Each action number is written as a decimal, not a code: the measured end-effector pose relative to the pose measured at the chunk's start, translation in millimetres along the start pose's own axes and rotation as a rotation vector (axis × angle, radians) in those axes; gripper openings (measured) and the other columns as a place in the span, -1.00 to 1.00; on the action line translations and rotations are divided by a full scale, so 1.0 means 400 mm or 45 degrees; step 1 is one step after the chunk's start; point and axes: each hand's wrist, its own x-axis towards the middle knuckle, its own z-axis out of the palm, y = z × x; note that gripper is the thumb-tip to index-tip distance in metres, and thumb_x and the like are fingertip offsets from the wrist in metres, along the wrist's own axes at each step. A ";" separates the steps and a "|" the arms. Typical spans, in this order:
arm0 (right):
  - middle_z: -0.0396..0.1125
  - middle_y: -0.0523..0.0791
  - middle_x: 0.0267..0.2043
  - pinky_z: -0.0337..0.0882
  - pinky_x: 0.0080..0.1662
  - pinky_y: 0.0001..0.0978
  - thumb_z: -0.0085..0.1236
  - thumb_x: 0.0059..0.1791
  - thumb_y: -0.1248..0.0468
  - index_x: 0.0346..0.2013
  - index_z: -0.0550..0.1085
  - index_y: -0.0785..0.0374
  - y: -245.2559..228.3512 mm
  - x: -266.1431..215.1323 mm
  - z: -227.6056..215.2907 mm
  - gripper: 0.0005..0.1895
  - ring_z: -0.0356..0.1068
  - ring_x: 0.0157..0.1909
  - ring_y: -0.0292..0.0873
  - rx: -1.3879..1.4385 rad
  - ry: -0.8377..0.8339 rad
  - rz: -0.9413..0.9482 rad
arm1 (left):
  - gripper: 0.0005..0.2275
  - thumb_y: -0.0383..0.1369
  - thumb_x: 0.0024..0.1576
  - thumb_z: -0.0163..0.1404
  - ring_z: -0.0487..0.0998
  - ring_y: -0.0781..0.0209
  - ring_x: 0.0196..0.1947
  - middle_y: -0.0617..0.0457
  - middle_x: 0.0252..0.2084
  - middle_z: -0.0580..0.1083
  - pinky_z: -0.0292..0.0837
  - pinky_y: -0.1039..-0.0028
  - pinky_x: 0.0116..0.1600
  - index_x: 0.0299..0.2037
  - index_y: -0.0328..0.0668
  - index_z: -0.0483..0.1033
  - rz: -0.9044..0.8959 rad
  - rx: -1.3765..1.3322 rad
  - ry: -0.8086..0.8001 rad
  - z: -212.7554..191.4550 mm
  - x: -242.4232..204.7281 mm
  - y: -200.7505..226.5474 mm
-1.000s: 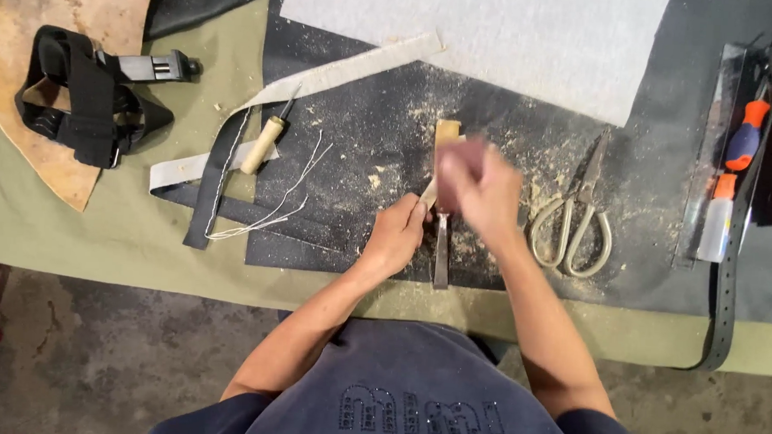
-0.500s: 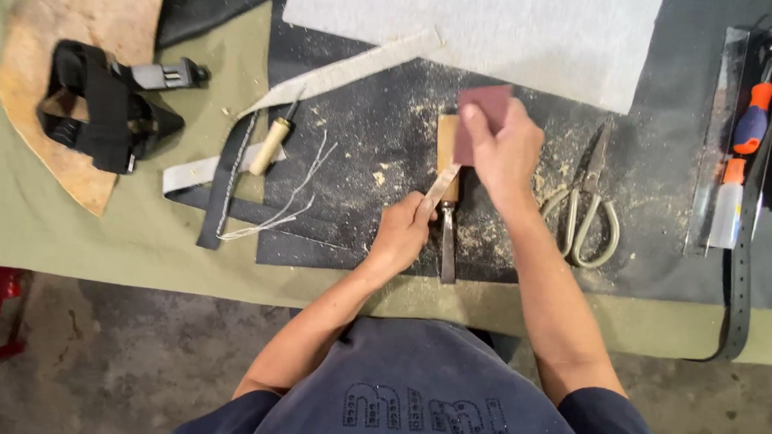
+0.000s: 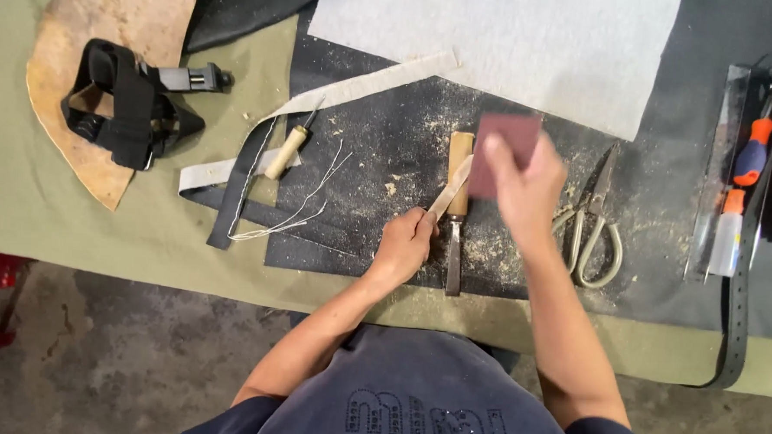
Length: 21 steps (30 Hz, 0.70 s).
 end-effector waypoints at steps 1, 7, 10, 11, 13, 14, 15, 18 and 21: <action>0.46 0.05 -0.36 0.43 -0.19 -0.09 0.31 0.02 0.07 -0.24 0.52 0.25 0.047 -0.014 0.018 -0.70 0.52 -0.23 0.10 -0.006 -0.010 -0.002 | -0.67 -0.31 0.39 -0.25 0.55 0.02 -0.56 -0.07 -0.65 0.48 0.49 0.23 -0.30 -0.31 -0.27 0.53 -0.006 -0.010 0.003 -0.001 -0.002 -0.002; 0.47 0.03 -0.39 0.42 -0.18 -0.05 0.36 -0.03 -0.08 -0.24 0.54 0.24 0.171 -0.040 0.039 -0.57 0.50 -0.18 0.18 -0.207 -0.203 0.130 | -0.70 -0.27 0.38 -0.26 0.53 0.15 -0.65 -0.06 -0.62 0.50 0.50 0.35 -0.42 -0.25 -0.23 0.51 -0.079 -0.027 -0.101 0.000 0.010 0.010; 0.49 0.03 -0.34 0.43 -0.17 -0.07 0.37 -0.03 0.01 -0.22 0.57 0.22 0.144 -0.057 0.029 -0.65 0.50 -0.14 0.19 -0.144 -0.193 0.123 | -0.70 -0.34 0.39 -0.30 0.54 0.20 -0.64 -0.08 -0.60 0.49 0.49 0.41 -0.45 -0.21 -0.32 0.49 0.022 -0.100 -0.086 0.018 0.037 0.028; 0.50 0.02 -0.32 0.43 -0.15 -0.05 0.37 -0.06 -0.03 -0.21 0.57 0.19 0.130 -0.072 0.028 -0.63 0.50 -0.12 0.16 -0.153 -0.242 0.190 | -0.71 -0.36 0.39 -0.31 0.52 0.18 -0.66 -0.10 -0.60 0.48 0.46 0.40 -0.47 -0.22 -0.35 0.48 0.004 -0.087 -0.082 0.023 0.042 0.025; 0.50 0.01 -0.31 0.43 -0.13 -0.04 0.36 -0.09 -0.07 -0.21 0.58 0.15 0.121 -0.058 0.045 -0.61 0.50 -0.10 0.14 -0.161 -0.291 0.261 | -0.71 -0.39 0.39 -0.31 0.50 0.16 -0.68 -0.12 -0.61 0.47 0.44 0.38 -0.48 -0.23 -0.37 0.47 -0.016 -0.071 -0.079 0.024 0.047 0.025; 0.50 0.06 -0.30 0.42 -0.11 0.02 0.33 -0.07 -0.06 -0.21 0.57 0.18 0.127 -0.030 0.060 -0.61 0.49 -0.09 0.20 -0.134 -0.236 0.235 | -0.71 -0.38 0.39 -0.31 0.48 0.17 -0.68 -0.11 -0.62 0.45 0.42 0.40 -0.49 -0.24 -0.37 0.46 -0.006 -0.091 -0.071 0.022 0.046 0.027; 0.49 0.11 -0.28 0.40 -0.09 0.08 0.30 -0.04 -0.05 -0.21 0.57 0.21 0.136 -0.012 0.073 -0.62 0.47 -0.08 0.25 -0.110 -0.183 0.219 | -0.71 -0.37 0.39 -0.31 0.47 0.17 -0.68 -0.10 -0.63 0.44 0.40 0.41 -0.50 -0.25 -0.38 0.45 -0.004 -0.110 -0.069 0.022 0.037 0.025; 0.48 0.08 -0.31 0.45 -0.16 -0.04 0.27 0.07 0.09 -0.14 0.54 0.33 0.164 0.068 0.037 -0.68 0.52 -0.16 0.17 -0.018 0.011 0.058 | -0.71 -0.36 0.38 -0.27 0.45 0.12 -0.69 -0.15 -0.62 0.44 0.38 0.38 -0.54 -0.26 -0.39 0.47 -0.010 -0.114 -0.020 0.028 0.034 0.026; 0.48 0.04 -0.25 0.46 -0.07 -0.09 0.25 0.02 0.10 -0.14 0.55 0.22 -0.032 -0.012 -0.014 -0.73 0.52 -0.12 0.06 0.058 -0.141 0.208 | -0.71 -0.38 0.38 -0.27 0.45 0.14 -0.71 -0.15 -0.63 0.46 0.40 0.42 -0.57 -0.26 -0.37 0.49 -0.028 -0.124 -0.023 0.036 0.049 -0.001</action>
